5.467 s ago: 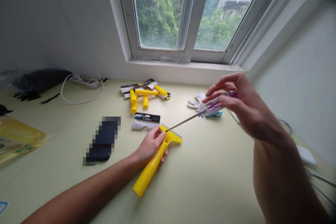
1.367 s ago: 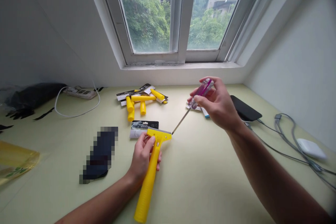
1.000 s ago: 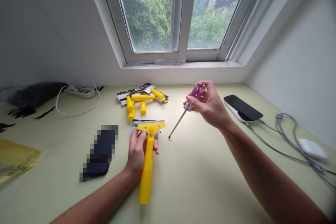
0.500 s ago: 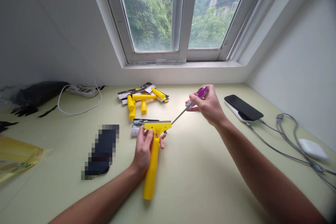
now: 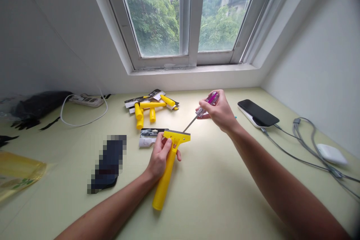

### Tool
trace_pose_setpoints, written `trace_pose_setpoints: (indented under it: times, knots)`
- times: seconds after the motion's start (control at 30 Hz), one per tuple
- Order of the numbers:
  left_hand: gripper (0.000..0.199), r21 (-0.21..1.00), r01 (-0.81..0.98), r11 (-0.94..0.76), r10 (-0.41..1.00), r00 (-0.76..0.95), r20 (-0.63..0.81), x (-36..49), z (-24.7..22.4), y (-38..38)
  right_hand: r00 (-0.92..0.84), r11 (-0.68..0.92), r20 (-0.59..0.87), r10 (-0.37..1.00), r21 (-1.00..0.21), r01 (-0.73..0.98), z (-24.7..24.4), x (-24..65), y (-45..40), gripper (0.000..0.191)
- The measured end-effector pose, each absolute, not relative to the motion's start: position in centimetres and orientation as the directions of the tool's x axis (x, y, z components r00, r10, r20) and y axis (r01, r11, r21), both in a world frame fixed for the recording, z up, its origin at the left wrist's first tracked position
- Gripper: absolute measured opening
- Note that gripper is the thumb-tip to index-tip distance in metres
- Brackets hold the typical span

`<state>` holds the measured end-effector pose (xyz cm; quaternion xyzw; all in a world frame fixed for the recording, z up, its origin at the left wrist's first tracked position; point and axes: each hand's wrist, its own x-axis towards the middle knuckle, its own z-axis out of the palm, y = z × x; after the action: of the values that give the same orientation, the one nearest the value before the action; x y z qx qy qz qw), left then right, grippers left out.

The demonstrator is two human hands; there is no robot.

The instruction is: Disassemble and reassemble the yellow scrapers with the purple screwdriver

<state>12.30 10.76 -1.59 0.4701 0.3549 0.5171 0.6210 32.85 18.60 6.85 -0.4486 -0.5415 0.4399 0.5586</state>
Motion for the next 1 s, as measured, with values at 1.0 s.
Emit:
trace_pose_setpoints:
  times: [1.0]
  knots:
    - [0.034, 0.875, -0.376, 0.304, 0.945, 0.238, -0.225, 11.8, -1.1, 10.1, 0.066, 0.496, 0.509, 0.858, -0.856, 0.148, 13.1, 34.0, 14.2, 0.034]
